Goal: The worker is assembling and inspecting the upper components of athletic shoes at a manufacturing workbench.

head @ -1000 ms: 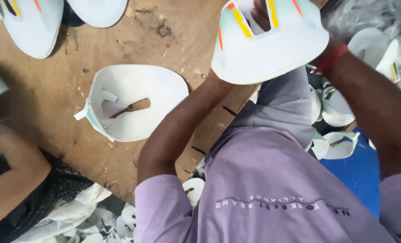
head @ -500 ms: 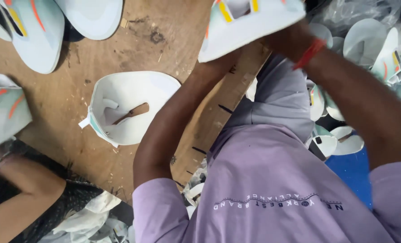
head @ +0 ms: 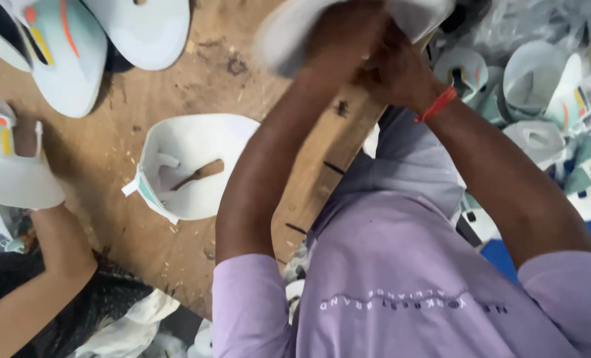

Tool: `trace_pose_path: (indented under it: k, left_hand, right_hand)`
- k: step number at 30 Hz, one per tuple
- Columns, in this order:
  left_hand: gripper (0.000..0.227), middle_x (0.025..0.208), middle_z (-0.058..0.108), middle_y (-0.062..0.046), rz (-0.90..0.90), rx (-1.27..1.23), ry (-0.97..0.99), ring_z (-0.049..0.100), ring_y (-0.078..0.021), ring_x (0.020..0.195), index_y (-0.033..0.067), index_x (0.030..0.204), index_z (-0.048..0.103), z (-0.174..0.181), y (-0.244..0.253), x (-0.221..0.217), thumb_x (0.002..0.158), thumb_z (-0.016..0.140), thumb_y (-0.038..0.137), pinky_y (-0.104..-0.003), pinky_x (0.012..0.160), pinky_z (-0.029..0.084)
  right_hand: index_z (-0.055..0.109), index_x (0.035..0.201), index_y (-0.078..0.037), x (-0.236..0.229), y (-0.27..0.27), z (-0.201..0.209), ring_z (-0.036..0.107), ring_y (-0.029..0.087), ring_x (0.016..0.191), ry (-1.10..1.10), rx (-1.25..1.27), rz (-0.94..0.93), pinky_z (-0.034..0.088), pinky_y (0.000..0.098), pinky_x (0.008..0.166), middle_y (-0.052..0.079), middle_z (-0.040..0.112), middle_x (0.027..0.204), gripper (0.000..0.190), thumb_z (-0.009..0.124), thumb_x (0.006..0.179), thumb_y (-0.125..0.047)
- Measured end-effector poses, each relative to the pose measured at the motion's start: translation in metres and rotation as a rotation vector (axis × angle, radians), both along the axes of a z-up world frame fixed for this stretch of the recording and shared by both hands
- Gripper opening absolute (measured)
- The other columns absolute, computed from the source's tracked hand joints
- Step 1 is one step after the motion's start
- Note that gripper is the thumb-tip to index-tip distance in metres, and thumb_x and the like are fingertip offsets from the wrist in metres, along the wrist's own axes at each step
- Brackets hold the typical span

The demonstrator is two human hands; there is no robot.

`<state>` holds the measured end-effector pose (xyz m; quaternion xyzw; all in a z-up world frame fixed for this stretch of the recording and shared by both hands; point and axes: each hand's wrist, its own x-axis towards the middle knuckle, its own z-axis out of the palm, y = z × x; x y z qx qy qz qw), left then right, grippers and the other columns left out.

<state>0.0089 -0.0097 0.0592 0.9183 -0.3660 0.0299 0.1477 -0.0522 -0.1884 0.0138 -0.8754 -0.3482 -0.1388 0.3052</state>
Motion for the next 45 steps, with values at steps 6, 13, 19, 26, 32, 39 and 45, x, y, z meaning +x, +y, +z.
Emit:
trace_pose_path:
  k: [6, 13, 19, 26, 32, 39, 45]
  left_hand:
    - [0.048, 0.113, 0.072, -0.026, -0.014, -0.084, -0.155, 0.071, -0.0411, 0.098, -0.0006, 0.127, 0.061, -0.08, 0.051, 0.035, 0.08, 0.058, 0.007, -0.051, 0.087, 0.056]
    - [0.043, 0.109, 0.072, -0.02, 0.295, 0.051, 0.162, 0.072, -0.0353, 0.098, 0.0035, 0.132, 0.059, -0.062, 0.011, 0.029, 0.093, 0.062, 0.022, -0.045, 0.083, 0.058]
    - [0.034, 0.135, 0.064, -0.015, 0.235, 0.087, 0.064, 0.061, -0.0317, 0.129, 0.0136, 0.136, 0.056, -0.043, 0.016, -0.003, 0.103, 0.055, 0.02, -0.062, 0.101, 0.05]
    - [0.069, 0.151, 0.045, -0.024, 0.204, -0.161, -0.099, 0.039, -0.0452, 0.143, 0.0079, 0.147, 0.042, -0.04, 0.027, -0.024, 0.085, 0.07, 0.025, -0.075, 0.098, 0.034]
    - [0.052, 0.137, 0.058, -0.02, 0.174, -0.205, 0.105, 0.058, -0.0424, 0.124, 0.0127, 0.141, 0.058, -0.08, 0.018, 0.017, 0.095, 0.077, 0.03, -0.051, 0.104, 0.05]
    - [0.03, 0.119, 0.078, -0.012, 0.412, -0.281, 0.507, 0.073, -0.0309, 0.114, 0.0132, 0.114, 0.073, -0.105, -0.002, 0.043, 0.088, 0.074, 0.029, -0.042, 0.102, 0.056]
    - [0.042, 0.112, 0.071, -0.025, 0.132, -0.392, 0.011, 0.066, -0.0441, 0.105, 0.0022, 0.119, 0.065, -0.135, 0.012, 0.04, 0.078, 0.07, 0.01, -0.051, 0.088, 0.053]
  right_hand:
    - [0.067, 0.143, -0.007, 0.021, 0.02, 0.03, 0.069, 0.043, 0.09, 0.227, -0.158, -0.334, 0.054, 0.0533, 0.075, 0.022, 0.071, 0.117, 0.052, 0.07, 0.093, -0.02]
    - [0.072, 0.131, -0.011, 0.023, 0.006, 0.067, 0.071, 0.037, 0.095, 0.341, 0.071, -0.212, 0.056, 0.0476, 0.084, 0.018, 0.073, 0.104, 0.023, 0.065, 0.113, -0.025]
    - [0.067, 0.137, -0.003, 0.024, -0.015, 0.0, 0.067, 0.039, 0.118, 0.054, -0.014, -0.121, 0.053, 0.0449, 0.1, 0.021, 0.07, 0.128, 0.045, 0.07, 0.094, -0.016]
    - [0.072, 0.123, -0.007, 0.009, 0.006, 0.043, 0.065, 0.039, 0.119, 0.214, 0.011, -0.081, 0.052, 0.0476, 0.1, 0.017, 0.07, 0.124, 0.021, 0.065, 0.104, -0.012]
    - [0.073, 0.129, -0.008, 0.007, 0.003, 0.045, 0.065, 0.041, 0.113, 0.056, 0.032, -0.142, 0.054, 0.049, 0.094, 0.019, 0.069, 0.123, 0.026, 0.059, 0.107, -0.011]
    - [0.076, 0.125, -0.009, 0.009, 0.0, 0.043, 0.068, 0.041, 0.102, 0.2, 0.002, -0.261, 0.055, 0.0486, 0.086, 0.019, 0.072, 0.11, 0.018, 0.065, 0.11, -0.013]
    - [0.072, 0.13, -0.01, 0.005, 0.0, 0.038, 0.069, 0.039, 0.111, -0.139, -0.102, -0.197, 0.056, 0.0473, 0.096, 0.018, 0.073, 0.118, 0.05, 0.064, 0.082, -0.003]
